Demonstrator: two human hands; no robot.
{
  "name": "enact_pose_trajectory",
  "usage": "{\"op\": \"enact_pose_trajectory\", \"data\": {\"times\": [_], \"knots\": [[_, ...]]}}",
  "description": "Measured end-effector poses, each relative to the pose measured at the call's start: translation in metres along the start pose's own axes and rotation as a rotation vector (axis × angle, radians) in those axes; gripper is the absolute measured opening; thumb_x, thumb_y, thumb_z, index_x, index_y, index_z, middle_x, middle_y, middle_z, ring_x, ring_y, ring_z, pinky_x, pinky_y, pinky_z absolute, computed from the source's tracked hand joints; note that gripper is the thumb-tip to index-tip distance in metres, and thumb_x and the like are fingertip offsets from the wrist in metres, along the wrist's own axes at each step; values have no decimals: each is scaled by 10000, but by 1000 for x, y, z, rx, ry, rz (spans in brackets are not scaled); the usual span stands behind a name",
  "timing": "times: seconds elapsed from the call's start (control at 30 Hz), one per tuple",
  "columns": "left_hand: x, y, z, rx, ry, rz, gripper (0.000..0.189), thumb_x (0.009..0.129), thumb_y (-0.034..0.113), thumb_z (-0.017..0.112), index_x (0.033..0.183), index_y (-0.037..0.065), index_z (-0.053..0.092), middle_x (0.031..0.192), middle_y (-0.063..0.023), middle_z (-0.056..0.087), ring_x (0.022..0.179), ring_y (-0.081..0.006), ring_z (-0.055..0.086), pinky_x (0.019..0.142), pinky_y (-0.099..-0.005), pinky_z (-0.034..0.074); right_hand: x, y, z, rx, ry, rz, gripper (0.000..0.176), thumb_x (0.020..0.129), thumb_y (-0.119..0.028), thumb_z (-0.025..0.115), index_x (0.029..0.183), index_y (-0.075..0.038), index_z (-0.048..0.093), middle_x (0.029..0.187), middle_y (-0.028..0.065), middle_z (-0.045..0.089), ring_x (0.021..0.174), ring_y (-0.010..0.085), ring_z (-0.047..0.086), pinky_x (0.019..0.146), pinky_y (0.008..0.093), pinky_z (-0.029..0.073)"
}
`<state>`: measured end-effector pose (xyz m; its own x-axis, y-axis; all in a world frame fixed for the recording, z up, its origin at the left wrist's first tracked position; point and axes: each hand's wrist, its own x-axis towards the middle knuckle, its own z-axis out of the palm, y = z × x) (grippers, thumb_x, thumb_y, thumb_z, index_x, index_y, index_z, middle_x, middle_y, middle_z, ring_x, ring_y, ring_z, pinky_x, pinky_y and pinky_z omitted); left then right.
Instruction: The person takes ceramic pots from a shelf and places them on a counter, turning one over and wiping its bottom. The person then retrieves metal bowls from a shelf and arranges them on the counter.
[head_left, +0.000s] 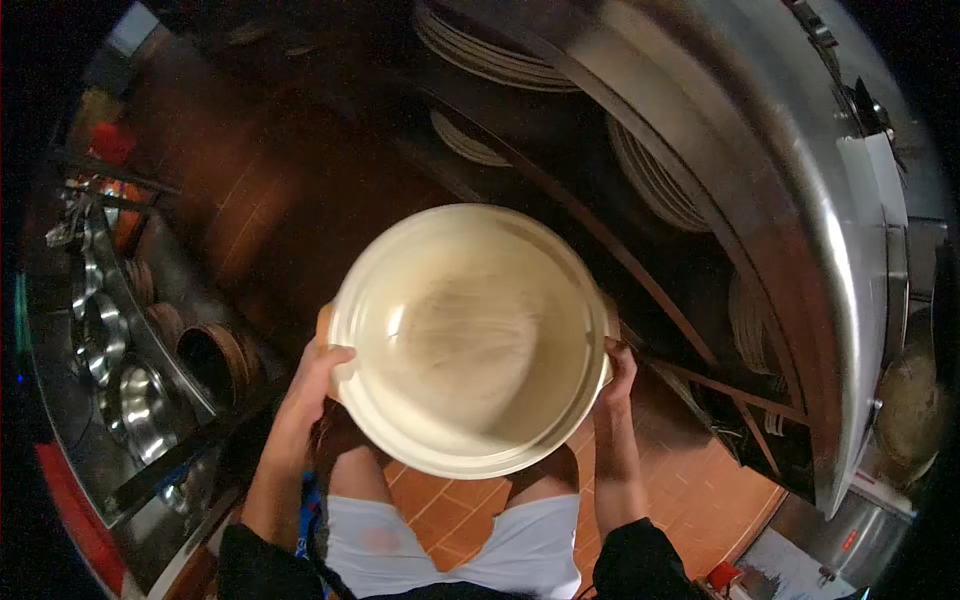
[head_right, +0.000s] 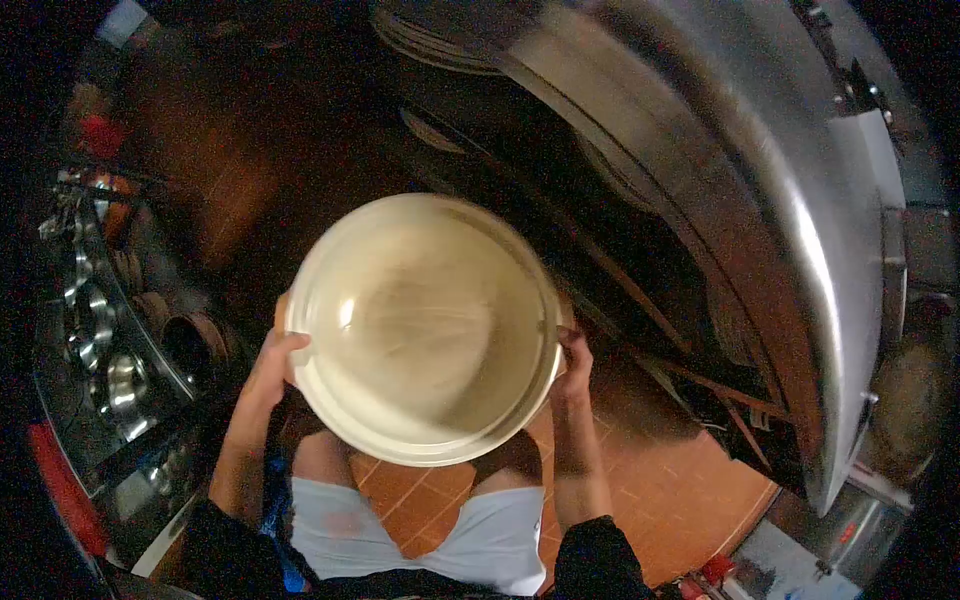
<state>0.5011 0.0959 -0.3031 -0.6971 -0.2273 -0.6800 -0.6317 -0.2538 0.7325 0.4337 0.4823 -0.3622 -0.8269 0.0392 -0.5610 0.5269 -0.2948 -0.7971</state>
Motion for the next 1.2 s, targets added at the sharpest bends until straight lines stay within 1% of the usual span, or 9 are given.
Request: {"op": "enact_pose_trajectory", "data": {"times": [0.13,0.2,0.3,0.47,0.53,0.63,0.87,1.03,1.2], "knots": [[48,-29,-4,72,-2,-96,438,726,211,562,1058,-73,564,912,-151,628,806,-252,604,790,-307,443,29,42,-11,45,-11,-185,372,849,-297,438,955,9,621,923,109,634,899,187,580,837,332,447],[59,-32,3,122,-5,-108,437,736,217,559,1067,-70,564,932,-150,626,830,-259,600,806,-306,435,53,68,-24,74,26,-42,518,829,-421,456,1121,-3,548,1131,155,555,1007,271,537,925,423,405],[75,-47,18,187,111,-162,427,766,233,549,1080,-55,567,1002,-147,615,906,-253,583,846,-310,413,62,59,-13,257,-64,88,490,869,-393,432,1159,-13,542,1151,148,562,1041,278,538,932,438,418],[114,-73,0,10,-179,34,483,792,275,532,1146,-53,523,1059,-153,602,960,-247,574,879,-321,402,94,85,-15,190,42,-123,465,810,-366,503,1118,-22,561,1086,126,583,986,250,551,886,390,434],[124,-73,21,11,-180,-16,489,793,280,531,1145,-59,520,1060,-154,603,960,-243,577,877,-324,407,101,85,-31,232,-11,-227,428,772,-341,550,1066,-32,579,1028,108,597,928,225,565,836,346,456],[130,-66,57,54,-198,4,481,793,280,528,1126,-66,531,1048,-155,609,959,-232,581,870,-325,416,106,78,-50,384,164,-57,436,819,-344,500,1103,-23,580,1100,127,589,1009,264,537,896,411,426],[162,-57,124,356,-300,162,445,781,282,507,1057,-59,577,990,-152,632,949,-234,584,882,-336,379,107,79,-129,374,-31,-386,386,807,-312,504,1059,-39,605,1091,136,595,984,271,545,886,418,430],[212,-59,195,433,-464,170,376,800,268,493,1035,-3,605,985,-99,612,991,-197,528,932,-341,314,108,53,-165,246,171,-514,526,816,-434,503,1154,-35,560,1167,117,574,1066,287,535,938,439,408],[188,-62,245,339,-490,362,513,789,251,478,1267,71,428,1098,-109,553,1050,-203,491,956,-349,306,118,42,-208,415,34,-466,630,811,-469,482,1289,-59,448,1308,132,463,1194,335,423,1008,483,327]]}}
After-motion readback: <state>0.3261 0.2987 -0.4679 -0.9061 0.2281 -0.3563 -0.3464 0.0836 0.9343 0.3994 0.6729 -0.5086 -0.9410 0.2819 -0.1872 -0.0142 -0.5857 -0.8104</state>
